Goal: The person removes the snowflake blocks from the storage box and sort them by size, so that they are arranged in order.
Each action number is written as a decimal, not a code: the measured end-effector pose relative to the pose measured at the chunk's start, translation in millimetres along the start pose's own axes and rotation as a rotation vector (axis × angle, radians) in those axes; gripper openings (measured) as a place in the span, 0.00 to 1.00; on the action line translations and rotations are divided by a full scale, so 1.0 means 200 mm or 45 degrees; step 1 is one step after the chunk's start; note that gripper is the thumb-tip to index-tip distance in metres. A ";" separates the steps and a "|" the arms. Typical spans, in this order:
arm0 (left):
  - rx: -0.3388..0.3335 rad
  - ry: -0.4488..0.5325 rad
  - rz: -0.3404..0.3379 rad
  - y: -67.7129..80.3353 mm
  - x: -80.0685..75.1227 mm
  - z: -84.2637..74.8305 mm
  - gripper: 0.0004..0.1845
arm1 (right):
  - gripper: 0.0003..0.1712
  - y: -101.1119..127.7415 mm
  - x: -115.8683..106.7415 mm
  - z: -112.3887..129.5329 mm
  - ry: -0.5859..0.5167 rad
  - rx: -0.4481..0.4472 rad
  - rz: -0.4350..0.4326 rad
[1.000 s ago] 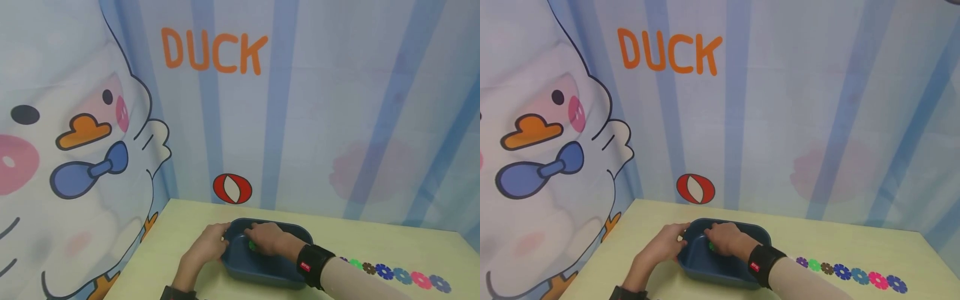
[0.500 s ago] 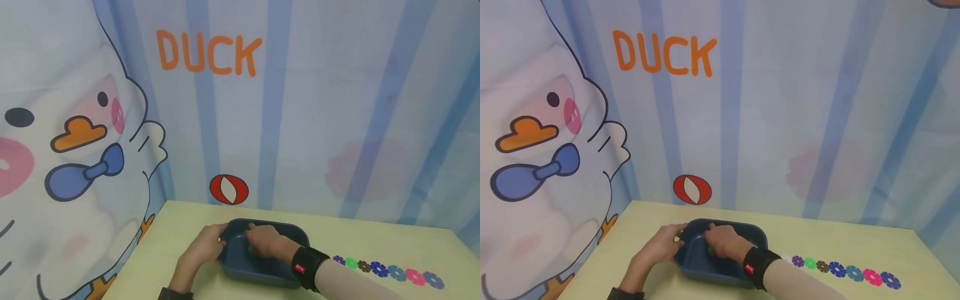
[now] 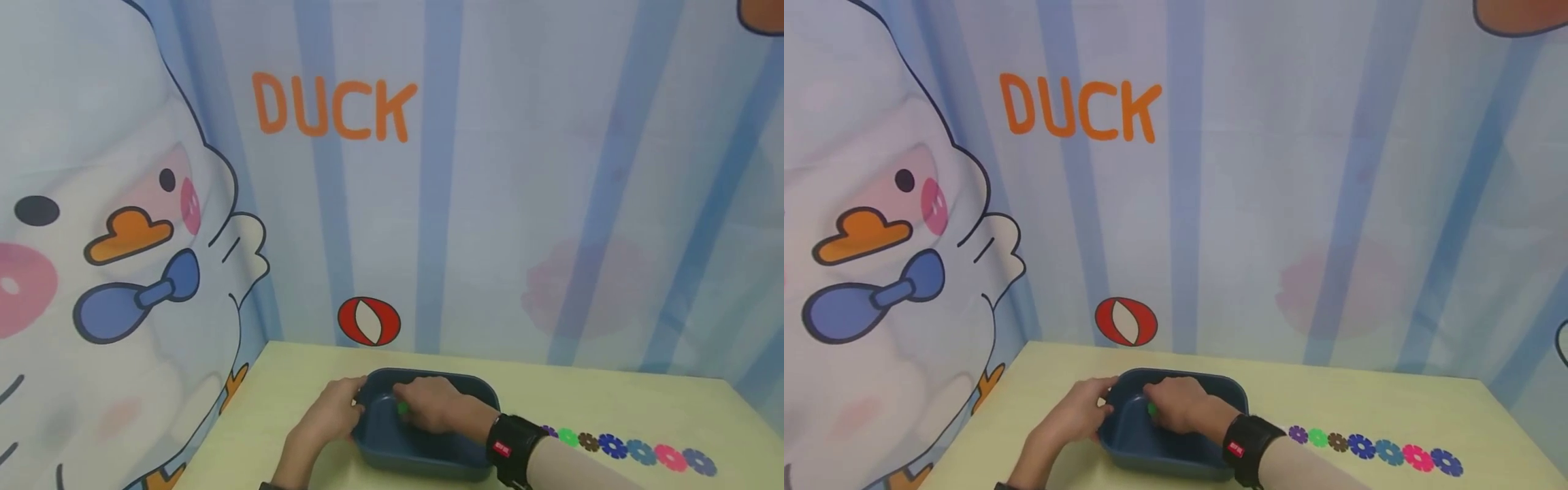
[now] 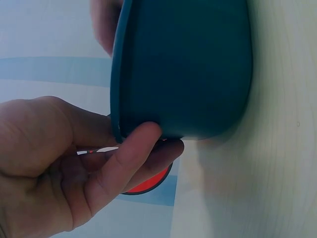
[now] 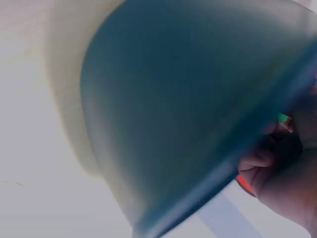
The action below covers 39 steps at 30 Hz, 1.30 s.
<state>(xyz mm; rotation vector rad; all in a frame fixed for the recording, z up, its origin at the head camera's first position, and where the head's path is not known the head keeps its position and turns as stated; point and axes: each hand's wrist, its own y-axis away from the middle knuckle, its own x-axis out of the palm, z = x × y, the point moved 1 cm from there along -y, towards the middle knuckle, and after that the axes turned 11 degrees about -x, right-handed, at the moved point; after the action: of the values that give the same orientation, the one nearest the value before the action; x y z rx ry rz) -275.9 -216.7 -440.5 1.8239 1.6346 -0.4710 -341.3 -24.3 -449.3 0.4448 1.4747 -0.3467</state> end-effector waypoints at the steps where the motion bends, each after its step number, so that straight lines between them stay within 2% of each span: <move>1: 0.004 0.000 -0.003 0.00 0.00 0.00 0.27 | 0.11 0.01 -0.01 0.00 -0.001 -0.011 -0.023; 7: 0.035 -0.001 0.001 0.01 -0.01 0.01 0.27 | 0.10 0.13 -0.11 0.01 -0.127 -0.037 -0.118; 13: 0.040 0.008 0.015 0.00 0.00 0.00 0.27 | 0.09 0.28 -0.14 -0.04 -0.271 -0.038 -0.219; 19: 0.030 -0.021 -0.003 0.00 0.00 0.01 0.28 | 0.07 0.38 -0.15 -0.10 -0.286 -0.045 -0.292; 28: 0.031 0.012 0.004 -0.01 0.01 0.01 0.28 | 0.07 0.50 -0.18 -0.15 -0.346 0.003 -0.296; 33: 0.020 -0.005 -0.003 -0.01 0.01 0.01 0.28 | 0.11 0.59 -0.19 -0.20 -0.385 0.078 -0.315; 39: 0.026 -0.020 -0.006 0.00 0.01 0.01 0.28 | 0.11 0.69 -0.18 -0.25 -0.399 0.139 -0.357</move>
<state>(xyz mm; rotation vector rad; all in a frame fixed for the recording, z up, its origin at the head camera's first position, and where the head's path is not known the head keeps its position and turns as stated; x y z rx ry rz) -275.5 -216.9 -442.4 1.8271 1.6296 -0.5044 -320.7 119.5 -406.1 0.2551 1.2142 -0.6911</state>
